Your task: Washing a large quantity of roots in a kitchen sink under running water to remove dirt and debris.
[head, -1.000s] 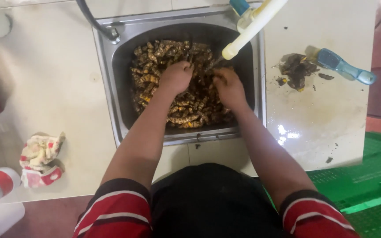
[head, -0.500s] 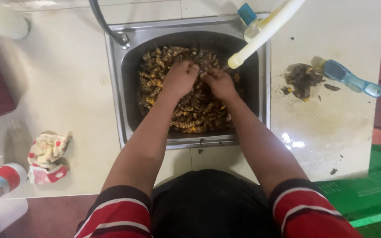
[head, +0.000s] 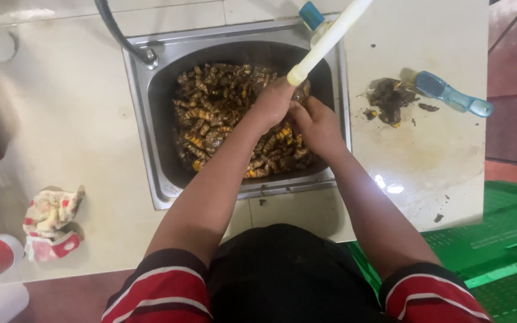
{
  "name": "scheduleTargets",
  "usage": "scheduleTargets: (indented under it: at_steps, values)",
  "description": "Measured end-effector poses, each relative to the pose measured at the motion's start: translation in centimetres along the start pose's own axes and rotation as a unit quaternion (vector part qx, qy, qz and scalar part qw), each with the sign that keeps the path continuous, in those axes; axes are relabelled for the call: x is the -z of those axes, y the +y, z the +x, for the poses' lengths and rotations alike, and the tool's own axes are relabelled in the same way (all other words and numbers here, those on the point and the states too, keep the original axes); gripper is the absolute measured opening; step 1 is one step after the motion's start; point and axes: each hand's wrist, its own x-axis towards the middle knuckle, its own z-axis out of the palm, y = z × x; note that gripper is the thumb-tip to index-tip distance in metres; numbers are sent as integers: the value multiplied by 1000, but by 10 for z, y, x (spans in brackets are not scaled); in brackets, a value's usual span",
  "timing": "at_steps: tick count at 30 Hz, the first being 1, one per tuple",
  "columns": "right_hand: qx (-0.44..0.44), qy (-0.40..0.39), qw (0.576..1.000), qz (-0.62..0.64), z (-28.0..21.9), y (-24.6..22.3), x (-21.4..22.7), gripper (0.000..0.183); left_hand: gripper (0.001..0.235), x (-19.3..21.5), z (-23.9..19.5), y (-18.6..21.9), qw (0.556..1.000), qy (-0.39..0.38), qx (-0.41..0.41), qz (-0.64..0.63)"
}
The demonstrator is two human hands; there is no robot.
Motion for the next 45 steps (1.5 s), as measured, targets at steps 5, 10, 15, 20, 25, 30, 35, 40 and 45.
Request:
scheduleTargets:
  at_steps: [5,10,15,20,25,30,35,40,45]
  values:
    - [45,15,998,-29,-6,5,-18,46,56,1,16,-43,993,21,-67,100]
    - [65,11,998,-2,-3,18,-24,46,52,4,0,-27,985,16,-49,164]
    - [79,2,997,-13,0,18,-23,38,54,4,-19,5,991,29,22,127]
    - [114,-44,992,-30,-4,22,-16,29,74,7,-1,-1,980,57,187,-43]
    - [28,-29,990,132,-3,9,-6,33,90,10,5,-8,913,81,233,-326]
    - [-91,-106,876,461,1,20,-11,37,91,12,-11,18,912,67,226,-336]
    - [-83,-151,839,516,15,44,-19,43,91,23,0,0,913,90,224,-329]
    - [-78,-157,799,576,32,60,-23,40,63,26,11,-30,912,118,207,-333]
    - [-150,-187,765,598,25,23,-14,35,70,26,-26,25,916,112,212,-322]
